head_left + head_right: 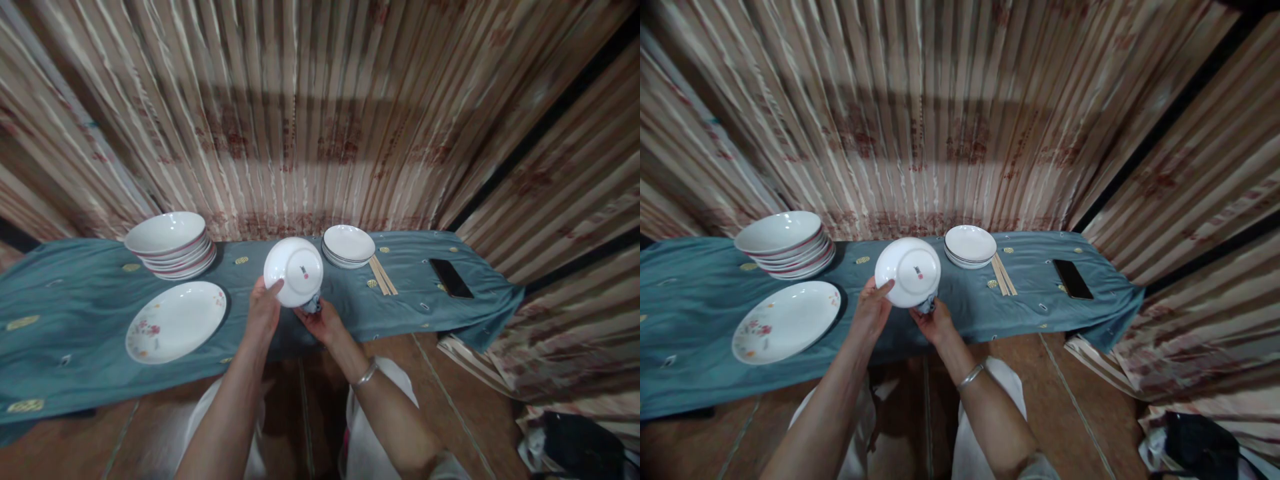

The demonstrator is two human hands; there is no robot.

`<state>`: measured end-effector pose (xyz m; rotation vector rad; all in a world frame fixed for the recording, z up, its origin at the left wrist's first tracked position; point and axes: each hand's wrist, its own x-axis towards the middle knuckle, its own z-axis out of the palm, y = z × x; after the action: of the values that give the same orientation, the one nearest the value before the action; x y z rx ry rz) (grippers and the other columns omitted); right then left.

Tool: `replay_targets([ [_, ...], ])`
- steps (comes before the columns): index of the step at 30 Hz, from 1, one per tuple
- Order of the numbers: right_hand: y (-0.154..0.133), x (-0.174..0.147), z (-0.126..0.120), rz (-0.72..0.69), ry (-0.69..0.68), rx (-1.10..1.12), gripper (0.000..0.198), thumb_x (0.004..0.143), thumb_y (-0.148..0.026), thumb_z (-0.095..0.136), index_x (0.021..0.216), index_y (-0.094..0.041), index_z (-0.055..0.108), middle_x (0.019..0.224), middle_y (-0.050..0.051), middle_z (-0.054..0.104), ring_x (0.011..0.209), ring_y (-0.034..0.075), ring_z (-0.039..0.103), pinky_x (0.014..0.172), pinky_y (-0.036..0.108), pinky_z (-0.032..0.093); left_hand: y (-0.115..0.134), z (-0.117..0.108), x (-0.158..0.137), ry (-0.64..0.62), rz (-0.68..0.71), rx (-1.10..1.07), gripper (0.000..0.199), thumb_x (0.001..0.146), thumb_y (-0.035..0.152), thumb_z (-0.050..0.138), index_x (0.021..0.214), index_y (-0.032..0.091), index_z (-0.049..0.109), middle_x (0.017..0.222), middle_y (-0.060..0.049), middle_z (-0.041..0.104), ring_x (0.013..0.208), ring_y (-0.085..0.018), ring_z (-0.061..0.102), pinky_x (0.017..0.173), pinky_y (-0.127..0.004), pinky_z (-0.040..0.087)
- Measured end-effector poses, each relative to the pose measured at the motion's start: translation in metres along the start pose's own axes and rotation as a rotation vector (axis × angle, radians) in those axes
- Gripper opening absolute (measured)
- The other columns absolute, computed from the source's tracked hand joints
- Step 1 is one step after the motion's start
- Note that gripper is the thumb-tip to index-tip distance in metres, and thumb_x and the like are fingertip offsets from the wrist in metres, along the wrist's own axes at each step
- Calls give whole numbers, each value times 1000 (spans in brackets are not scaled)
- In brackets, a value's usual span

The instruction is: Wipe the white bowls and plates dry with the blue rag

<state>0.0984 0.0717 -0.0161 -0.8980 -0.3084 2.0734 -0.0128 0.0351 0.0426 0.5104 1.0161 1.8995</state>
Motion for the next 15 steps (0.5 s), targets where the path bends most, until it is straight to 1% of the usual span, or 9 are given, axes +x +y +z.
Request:
replay_targets([
  [1,4,-5,4,70,-2,45,26,89,-18,36,76,-18,59,68,2,68,58,12,64,69,30,56,-1,1,0,11,11,12,45,50,28,82,89,16,64,80,-4,74,80,-22,68,79,-35,51],
  [3,11,-12,10,160,-20,91,27,89,-17,35,82,-15,61,72,6,70,63,14,67,71,31,56,-2,2,-1,30,26,46,43,50,29,81,86,17,62,77,-2,73,72,-19,67,71,-31,51],
  [5,17,-17,14,206,-53,105,26,89,-15,37,83,-14,62,73,8,70,65,16,68,72,31,56,-4,4,-4,40,26,85,41,51,29,80,85,17,60,72,1,71,62,-15,63,62,-27,49],
  [7,23,-19,14,217,-99,89,23,87,-14,41,80,-15,62,70,6,69,62,16,66,70,31,56,-5,5,-6,36,28,134,39,53,29,77,85,17,60,68,2,69,55,-13,59,55,-25,46],
  [9,29,-19,12,191,-159,40,18,86,-15,46,76,-17,60,65,3,67,57,15,64,66,30,56,-6,6,-9,21,52,212,35,56,29,75,86,18,61,67,3,68,53,-12,57,52,-23,44],
  [12,34,-18,7,114,-235,-69,13,84,-19,55,72,-18,59,60,0,64,56,15,62,61,29,56,-7,4,-12,-18,89,392,25,60,27,71,83,18,63,63,3,65,51,-11,54,49,-21,40],
  [13,34,-17,6,82,-238,-111,12,83,-21,58,71,-19,59,59,0,64,55,15,62,60,29,56,-7,3,-13,-28,96,453,22,61,26,70,81,18,64,60,3,63,49,-11,52,47,-21,38],
  [15,31,-17,2,-25,-197,-199,11,79,-23,62,70,-18,59,58,-1,63,54,14,60,56,27,54,-8,0,-13,-42,117,539,17,62,25,69,78,18,65,57,3,61,48,-11,50,47,-22,37],
])
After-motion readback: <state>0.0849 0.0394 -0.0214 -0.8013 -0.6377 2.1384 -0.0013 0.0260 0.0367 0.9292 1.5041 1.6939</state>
